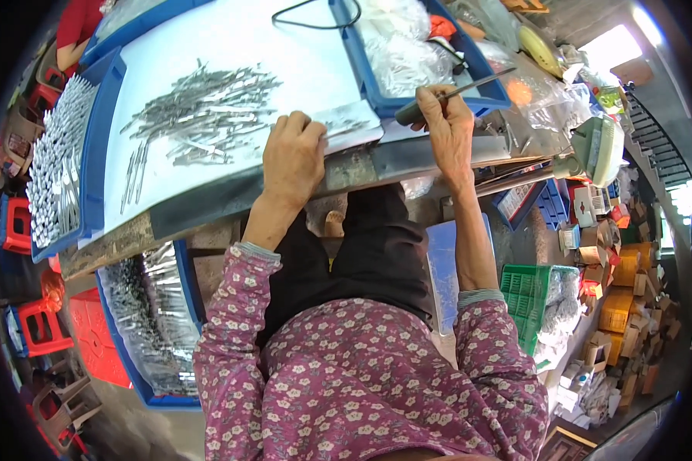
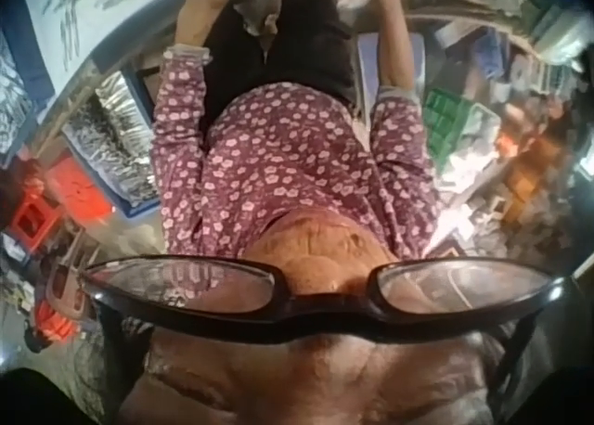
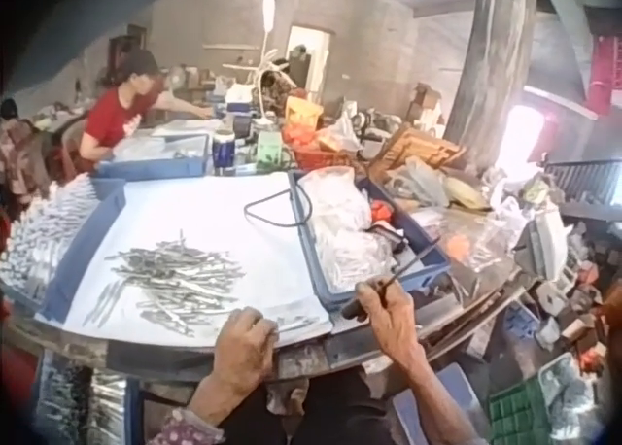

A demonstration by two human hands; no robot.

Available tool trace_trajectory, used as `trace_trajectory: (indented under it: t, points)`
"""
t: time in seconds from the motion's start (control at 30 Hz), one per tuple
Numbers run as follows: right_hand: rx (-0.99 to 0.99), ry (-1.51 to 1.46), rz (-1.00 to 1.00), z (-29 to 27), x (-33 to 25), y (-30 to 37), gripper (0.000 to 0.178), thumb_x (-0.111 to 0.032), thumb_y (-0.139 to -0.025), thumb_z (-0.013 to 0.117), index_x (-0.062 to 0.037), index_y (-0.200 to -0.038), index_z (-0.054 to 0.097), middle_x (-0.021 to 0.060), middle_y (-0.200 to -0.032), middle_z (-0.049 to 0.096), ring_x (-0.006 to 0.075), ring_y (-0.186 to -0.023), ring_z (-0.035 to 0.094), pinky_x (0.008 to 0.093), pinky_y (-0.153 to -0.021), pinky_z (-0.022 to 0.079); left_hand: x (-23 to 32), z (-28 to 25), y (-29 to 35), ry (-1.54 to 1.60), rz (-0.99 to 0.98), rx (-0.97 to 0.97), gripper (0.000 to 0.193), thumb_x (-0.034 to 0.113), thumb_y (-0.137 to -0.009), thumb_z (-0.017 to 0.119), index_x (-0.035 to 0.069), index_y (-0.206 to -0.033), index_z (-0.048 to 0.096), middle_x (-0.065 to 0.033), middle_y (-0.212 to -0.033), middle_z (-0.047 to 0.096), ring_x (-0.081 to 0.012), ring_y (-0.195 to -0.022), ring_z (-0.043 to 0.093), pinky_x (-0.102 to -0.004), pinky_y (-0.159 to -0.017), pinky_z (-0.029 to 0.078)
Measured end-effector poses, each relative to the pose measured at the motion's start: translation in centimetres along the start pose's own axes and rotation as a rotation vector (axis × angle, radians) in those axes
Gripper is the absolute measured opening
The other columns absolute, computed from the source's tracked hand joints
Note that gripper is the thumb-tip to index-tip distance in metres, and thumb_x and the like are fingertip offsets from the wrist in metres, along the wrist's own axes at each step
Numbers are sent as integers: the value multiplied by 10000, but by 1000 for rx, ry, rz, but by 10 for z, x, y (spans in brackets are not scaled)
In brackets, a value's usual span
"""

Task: The recorder picks up small metal pins from a crate and assembles them into fixtures or plates at a workstation.

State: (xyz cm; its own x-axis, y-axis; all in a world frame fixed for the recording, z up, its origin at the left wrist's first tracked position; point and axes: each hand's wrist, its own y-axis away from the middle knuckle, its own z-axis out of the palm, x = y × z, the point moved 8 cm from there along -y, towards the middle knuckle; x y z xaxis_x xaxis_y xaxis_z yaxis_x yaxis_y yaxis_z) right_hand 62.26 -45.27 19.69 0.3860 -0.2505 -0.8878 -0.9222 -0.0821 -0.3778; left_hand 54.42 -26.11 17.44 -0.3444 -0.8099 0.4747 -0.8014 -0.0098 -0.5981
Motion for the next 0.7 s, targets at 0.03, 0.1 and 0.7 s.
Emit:
trace_trajectory:
  t: [0.03, 0.1, 0.7]
  points:
    - [-9, 73, -32, -4, -1, -3, 229, -214, -858, 587, 11, -871, 548, 60, -572, 555, 127, -508, 520, 272, -494, 417, -2, 2, 1, -9, -8, -9, 95, -1, -703, 610, 35, -786, 580, -96, -782, 521, -285, -774, 513, -366, -660, 429]
    - [28, 351, -96, -13, -8, -7, 210, -203, -855, 579, 3, -882, 549, 94, -561, 548, 205, -502, 540, 311, -507, 417, -1, 1, 3, -9, -3, 7, 94, -14, -698, 607, 30, -777, 580, -98, -775, 522, -285, -771, 514, -367, -660, 428]
    - [-359, 1079, -376, 56, 51, -84, 175, -155, -671, 507, 6, -709, 564, 244, -772, 580, 406, -730, 580, 481, -647, 449, -125, -145, 79, -127, -528, 271, 119, 107, -762, 593, 13, -830, 620, -130, -774, 609, -273, -696, 553, -354, -630, 424]
